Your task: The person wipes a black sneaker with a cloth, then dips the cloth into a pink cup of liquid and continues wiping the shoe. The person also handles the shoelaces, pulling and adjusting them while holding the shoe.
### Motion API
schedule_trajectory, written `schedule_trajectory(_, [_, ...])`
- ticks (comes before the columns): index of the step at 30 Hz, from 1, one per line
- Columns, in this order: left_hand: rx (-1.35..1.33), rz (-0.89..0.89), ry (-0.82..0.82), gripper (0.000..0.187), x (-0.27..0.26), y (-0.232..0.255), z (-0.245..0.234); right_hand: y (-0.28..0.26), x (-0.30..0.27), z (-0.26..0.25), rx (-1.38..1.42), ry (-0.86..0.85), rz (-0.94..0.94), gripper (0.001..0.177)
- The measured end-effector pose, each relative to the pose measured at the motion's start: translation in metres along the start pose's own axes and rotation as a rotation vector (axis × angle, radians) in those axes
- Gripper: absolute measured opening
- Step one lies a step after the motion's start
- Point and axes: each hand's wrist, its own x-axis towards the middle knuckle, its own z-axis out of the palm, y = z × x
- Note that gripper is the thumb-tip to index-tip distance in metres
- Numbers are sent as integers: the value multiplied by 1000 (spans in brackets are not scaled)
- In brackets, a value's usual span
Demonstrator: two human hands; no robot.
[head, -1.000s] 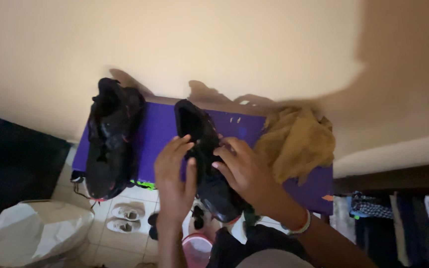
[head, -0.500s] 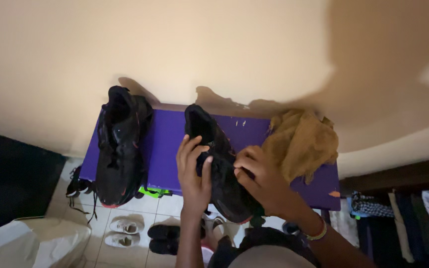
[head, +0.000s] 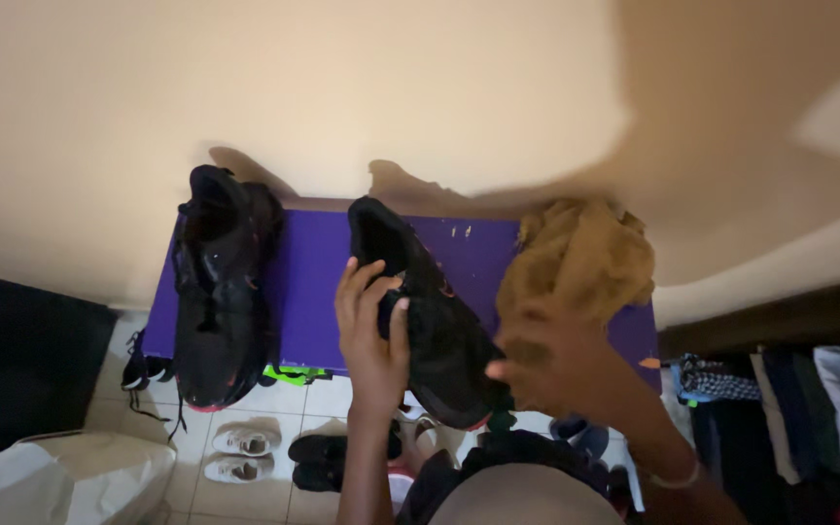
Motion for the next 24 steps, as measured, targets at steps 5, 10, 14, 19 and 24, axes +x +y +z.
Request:
schedule_trajectory(5, [-5,8,4,20,0,3,-1,-10,31,17,34,137,-35,30])
schedule_trajectory(10, [-6,5,-3,20,2,4,-2,-6,52,37,-5,161,-104,23])
schedule_trajectory(14, [12,5,7,20,0,3,-1,3,42,37,93,113,-31,20])
schedule_trajectory(19, [41,-3,13,20,2,6,-1,4,23,10,133,29,-51,15])
schedule_trajectory(24, [46,-1,19,19,0,10,0,5,12,-6,79,34,5,17])
